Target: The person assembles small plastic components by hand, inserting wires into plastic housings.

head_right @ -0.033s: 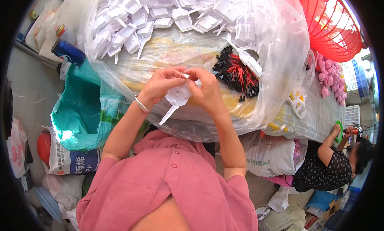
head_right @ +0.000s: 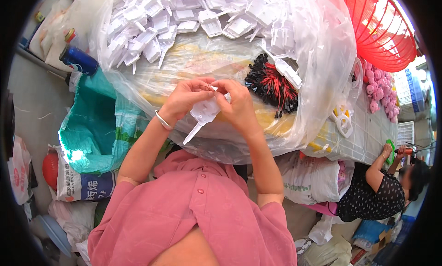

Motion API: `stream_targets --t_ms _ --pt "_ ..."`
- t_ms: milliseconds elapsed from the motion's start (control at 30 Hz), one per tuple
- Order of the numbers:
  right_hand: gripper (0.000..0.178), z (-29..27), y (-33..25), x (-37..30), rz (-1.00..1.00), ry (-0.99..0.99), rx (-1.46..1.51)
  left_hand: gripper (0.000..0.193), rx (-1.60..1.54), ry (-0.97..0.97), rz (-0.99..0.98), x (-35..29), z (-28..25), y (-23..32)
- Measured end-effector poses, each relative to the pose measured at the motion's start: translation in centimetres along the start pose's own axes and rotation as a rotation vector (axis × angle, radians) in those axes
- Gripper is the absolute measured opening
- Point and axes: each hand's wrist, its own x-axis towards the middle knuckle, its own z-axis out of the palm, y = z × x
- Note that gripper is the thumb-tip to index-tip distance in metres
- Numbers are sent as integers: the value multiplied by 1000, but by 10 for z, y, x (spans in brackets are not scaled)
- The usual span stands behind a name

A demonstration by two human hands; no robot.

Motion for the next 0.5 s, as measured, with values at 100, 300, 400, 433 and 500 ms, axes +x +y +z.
stream_targets --t_ms 100,300,400,433,500 --pt "16 4 -4 3 -115 42 -161 13 72 7 84 4 -1 -8" --pt "14 2 2 7 7 53 34 14 91 -49 18 -2 9 9" --pt "12 3 3 5 32 100 131 14 -4 -32 15 0 3 5" --pt "13 4 3 2 5 122 10 13 -49 -45 24 1 3 3" --pt "14 5 4 0 -21 142 -111 13 -77 -15 23 1 5 0"
